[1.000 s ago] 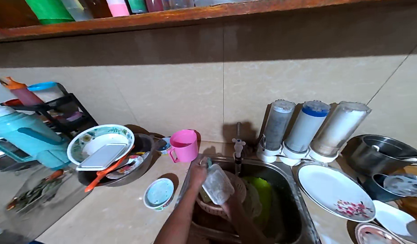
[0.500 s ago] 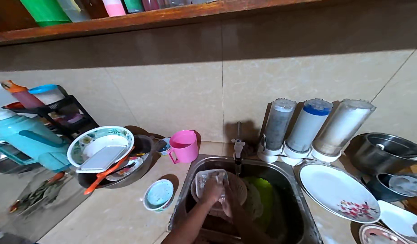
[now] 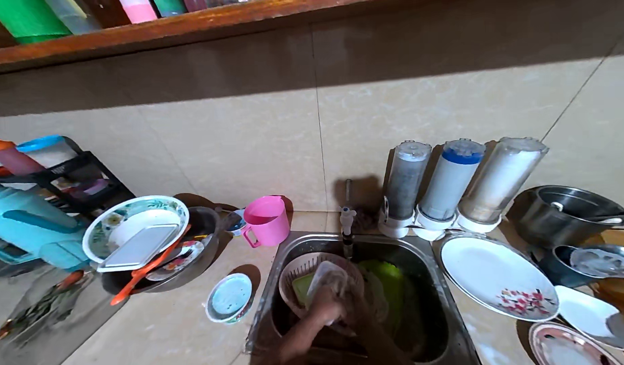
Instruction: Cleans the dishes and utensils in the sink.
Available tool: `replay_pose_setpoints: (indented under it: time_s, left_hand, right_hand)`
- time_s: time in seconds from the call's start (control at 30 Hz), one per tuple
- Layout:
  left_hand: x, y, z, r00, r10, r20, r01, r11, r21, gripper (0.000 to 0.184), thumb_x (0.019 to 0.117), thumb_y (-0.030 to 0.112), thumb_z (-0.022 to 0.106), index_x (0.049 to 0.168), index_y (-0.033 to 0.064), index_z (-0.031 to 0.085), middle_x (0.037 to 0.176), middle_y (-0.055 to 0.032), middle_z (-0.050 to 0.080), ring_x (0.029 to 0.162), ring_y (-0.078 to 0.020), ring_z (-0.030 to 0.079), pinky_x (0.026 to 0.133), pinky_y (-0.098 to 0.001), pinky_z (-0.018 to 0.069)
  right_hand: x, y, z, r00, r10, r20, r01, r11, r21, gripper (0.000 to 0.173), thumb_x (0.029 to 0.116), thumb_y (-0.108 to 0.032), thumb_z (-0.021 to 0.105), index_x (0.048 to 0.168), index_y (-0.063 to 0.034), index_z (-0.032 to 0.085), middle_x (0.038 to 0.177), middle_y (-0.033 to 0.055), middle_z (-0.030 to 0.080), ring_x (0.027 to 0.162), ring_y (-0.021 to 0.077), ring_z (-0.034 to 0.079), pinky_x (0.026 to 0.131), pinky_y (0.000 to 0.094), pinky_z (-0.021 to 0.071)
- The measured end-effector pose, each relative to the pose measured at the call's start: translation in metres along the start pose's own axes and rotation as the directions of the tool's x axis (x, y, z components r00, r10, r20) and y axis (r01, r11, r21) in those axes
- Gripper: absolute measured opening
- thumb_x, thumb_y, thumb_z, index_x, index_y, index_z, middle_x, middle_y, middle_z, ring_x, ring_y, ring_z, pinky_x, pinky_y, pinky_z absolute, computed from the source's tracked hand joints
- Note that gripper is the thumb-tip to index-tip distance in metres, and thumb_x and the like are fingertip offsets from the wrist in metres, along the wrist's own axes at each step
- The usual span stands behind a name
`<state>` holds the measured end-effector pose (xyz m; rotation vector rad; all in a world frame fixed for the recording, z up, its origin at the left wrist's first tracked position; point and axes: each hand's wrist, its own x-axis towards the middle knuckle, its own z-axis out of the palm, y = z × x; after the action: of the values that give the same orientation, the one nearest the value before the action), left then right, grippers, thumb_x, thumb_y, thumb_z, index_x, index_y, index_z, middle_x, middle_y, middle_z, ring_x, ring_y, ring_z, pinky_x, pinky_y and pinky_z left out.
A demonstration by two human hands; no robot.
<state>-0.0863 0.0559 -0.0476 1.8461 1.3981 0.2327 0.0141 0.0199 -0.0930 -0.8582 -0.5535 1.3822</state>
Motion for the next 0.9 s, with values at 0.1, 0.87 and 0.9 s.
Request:
replay_pose_setpoints:
  time_s: [0.1, 0.87, 0.9]
  left_hand:
    - [-0.001, -0.002, -0.008, 0.998, 0.014, 0.061, 0.015, 0.895, -0.446, 0.050, 0.1062, 0.023, 0.054, 0.149, -0.0008, 0.043, 0.135, -0.0208, 0.060, 0.122, -0.0268, 0.061, 0.106, -0.0445, 0.0497]
    - [-0.026, 0.040, -0.016, 0.994, 0.108, 0.007, -0.107, 0.973, 0.202, 0.053, 0.1010, 0.028, 0.063, 0.141, -0.0065, 0.054, 0.139, -0.0284, 0.058, 0.134, -0.0379, 0.055, 0.116, -0.0489, 0.0397]
    - [-0.026, 0.045, -0.015, 0.996, 0.086, -0.015, -0.080, 0.973, 0.217, 0.049, 0.1028, 0.030, 0.060, 0.138, -0.0040, 0.058, 0.136, -0.0267, 0.061, 0.131, -0.0372, 0.057, 0.115, -0.0490, 0.0415]
  right_hand:
    - [0.002, 0.000, -0.002, 0.994, 0.104, 0.032, -0.106, 0.993, 0.055, 0.036, 0.1113, -0.021, 0.027, 0.133, -0.0023, 0.049, 0.102, 0.0052, 0.065, 0.086, 0.0083, 0.064, 0.075, 0.0283, 0.0571]
    - [-0.003, -0.025, 0.020, 0.977, 0.118, -0.179, -0.106, 0.992, 0.073, 0.047, 0.1138, -0.029, 0.018, 0.146, -0.0018, 0.039, 0.125, 0.0130, 0.057, 0.105, 0.0153, 0.057, 0.090, 0.0325, 0.0495]
    - [0.002, -0.025, 0.020, 0.973, 0.027, -0.231, -0.014, 0.998, 0.058, 0.050, 0.1136, -0.032, 0.017, 0.144, -0.0001, 0.042, 0.121, 0.0142, 0.059, 0.103, 0.0153, 0.059, 0.089, 0.0328, 0.0507]
